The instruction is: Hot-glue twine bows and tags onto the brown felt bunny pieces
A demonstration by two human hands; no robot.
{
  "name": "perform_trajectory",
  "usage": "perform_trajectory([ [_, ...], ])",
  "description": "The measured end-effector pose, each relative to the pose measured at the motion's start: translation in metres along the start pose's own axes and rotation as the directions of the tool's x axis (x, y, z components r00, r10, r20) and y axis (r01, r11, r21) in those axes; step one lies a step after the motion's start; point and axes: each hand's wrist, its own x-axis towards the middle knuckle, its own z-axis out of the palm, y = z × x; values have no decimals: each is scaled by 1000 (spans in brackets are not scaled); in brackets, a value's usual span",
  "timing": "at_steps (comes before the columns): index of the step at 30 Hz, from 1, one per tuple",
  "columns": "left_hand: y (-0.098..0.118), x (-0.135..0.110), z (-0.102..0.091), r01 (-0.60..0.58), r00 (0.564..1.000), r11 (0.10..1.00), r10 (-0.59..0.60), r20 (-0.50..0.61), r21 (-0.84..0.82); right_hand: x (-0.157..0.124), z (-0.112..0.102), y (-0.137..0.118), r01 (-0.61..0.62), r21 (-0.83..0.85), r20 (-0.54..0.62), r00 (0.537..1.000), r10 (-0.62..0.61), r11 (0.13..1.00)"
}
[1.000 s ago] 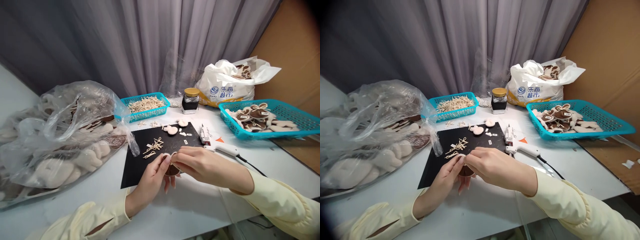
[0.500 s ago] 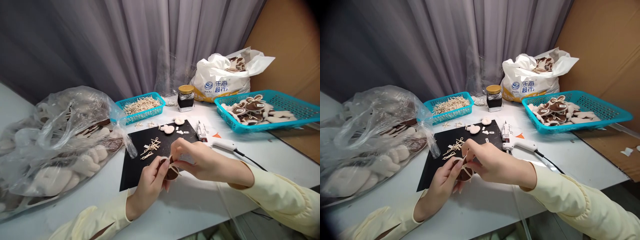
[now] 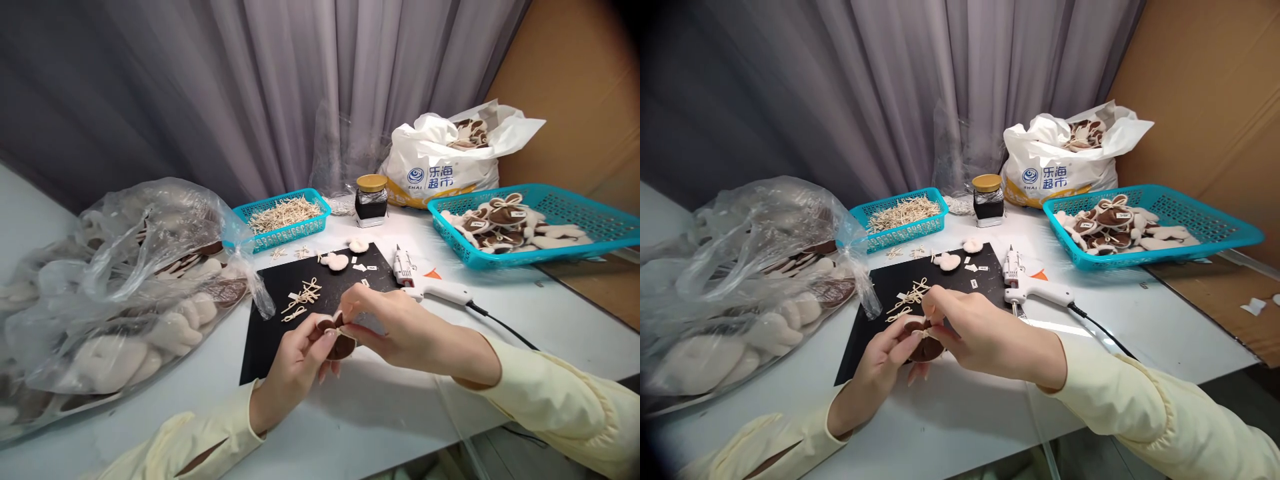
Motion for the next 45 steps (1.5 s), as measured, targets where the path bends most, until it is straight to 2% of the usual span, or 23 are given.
perform_trajectory([
  [5, -1, -1, -3, -13, 1000, 1000, 13, 7, 23, 0, 1, 1, 35, -23, -14, 999, -36, 999],
  [16, -2, -1, -3, -19, 998, 998, 22, 55, -60, -1, 3, 2, 45, -82, 5, 999, -45, 996],
  [26, 3, 1, -6, 24, 982, 958, 31, 188, -287, 2, 3, 7, -6, -82, -59, 998, 2, 997],
  [35, -1, 1, -3, 61, 992, 973, -34, 122, -224, 3, 6, 10, -53, -103, -46, 998, 48, 993],
  [37, 0, 3, -5, 44, 998, 986, -36, 52, -162, 3, 6, 12, -74, -125, -47, 997, 69, 989],
  [39, 5, 8, -13, -31, 995, 998, 25, -94, -57, 4, 7, 15, -102, -139, -53, 994, 95, 985],
  [40, 11, 10, -19, -88, 979, 996, 88, -185, 8, 5, 7, 17, -116, -144, -57, 992, 109, 983],
  [42, 28, 14, -36, -218, 905, 965, 256, -339, 148, 7, 8, 20, -144, -147, -50, 989, 138, 979],
  [44, 53, 12, -57, -326, 793, 924, 382, -475, 199, 8, 9, 22, -168, -153, -24, 986, 166, 974],
  [45, 66, 10, -68, -352, 720, 907, 420, -551, 232, 8, 9, 23, -178, -157, -10, 984, 178, 971],
])
